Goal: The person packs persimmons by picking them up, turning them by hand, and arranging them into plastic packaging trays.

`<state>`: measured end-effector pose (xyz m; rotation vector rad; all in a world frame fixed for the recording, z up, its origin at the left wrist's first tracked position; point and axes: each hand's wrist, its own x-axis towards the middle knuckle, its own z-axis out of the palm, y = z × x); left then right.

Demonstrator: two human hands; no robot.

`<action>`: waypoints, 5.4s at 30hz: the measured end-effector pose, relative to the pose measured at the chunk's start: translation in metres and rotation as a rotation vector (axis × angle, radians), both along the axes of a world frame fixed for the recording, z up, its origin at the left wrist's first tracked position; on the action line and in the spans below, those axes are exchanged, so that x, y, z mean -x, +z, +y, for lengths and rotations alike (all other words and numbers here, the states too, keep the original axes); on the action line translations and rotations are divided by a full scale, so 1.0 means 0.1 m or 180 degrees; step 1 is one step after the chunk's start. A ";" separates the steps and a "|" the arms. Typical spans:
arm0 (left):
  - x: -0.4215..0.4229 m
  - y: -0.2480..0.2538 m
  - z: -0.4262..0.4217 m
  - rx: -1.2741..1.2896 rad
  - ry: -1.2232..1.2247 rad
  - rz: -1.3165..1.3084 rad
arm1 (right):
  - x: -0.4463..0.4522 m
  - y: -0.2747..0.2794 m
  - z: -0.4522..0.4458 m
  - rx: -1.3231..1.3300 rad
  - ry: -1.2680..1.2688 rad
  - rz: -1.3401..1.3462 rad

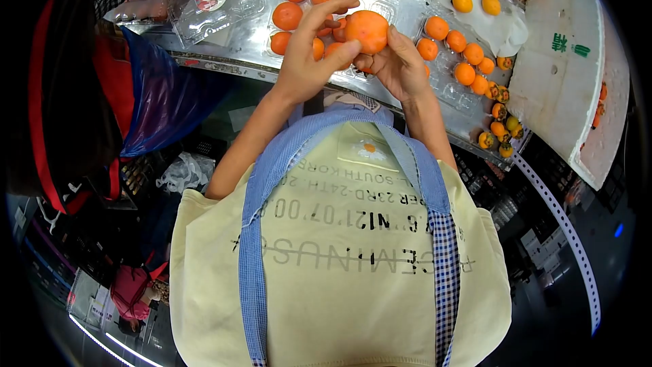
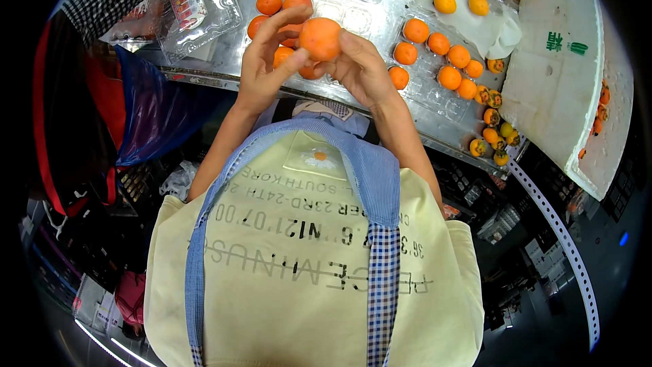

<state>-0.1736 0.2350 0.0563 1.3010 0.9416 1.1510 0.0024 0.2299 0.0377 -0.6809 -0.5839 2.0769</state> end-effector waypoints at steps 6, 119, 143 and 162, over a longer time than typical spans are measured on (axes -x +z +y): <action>-0.05 -0.01 -0.02 0.0486 -0.0048 -0.0234 | 0.00 0.00 0.00 -0.0127 0.0058 -0.0002; 0.02 0.02 -0.03 -0.0429 -0.0254 0.0839 | 0.04 0.28 -0.01 -0.1036 -0.0092 -0.2429; 0.06 -0.03 0.02 0.1928 -0.0583 -0.0696 | 0.04 0.24 0.01 -0.2113 -0.0475 -0.3265; 0.01 0.01 0.04 0.2242 0.0034 -0.0360 | -0.05 -0.06 0.06 -0.0143 -0.0621 -0.1853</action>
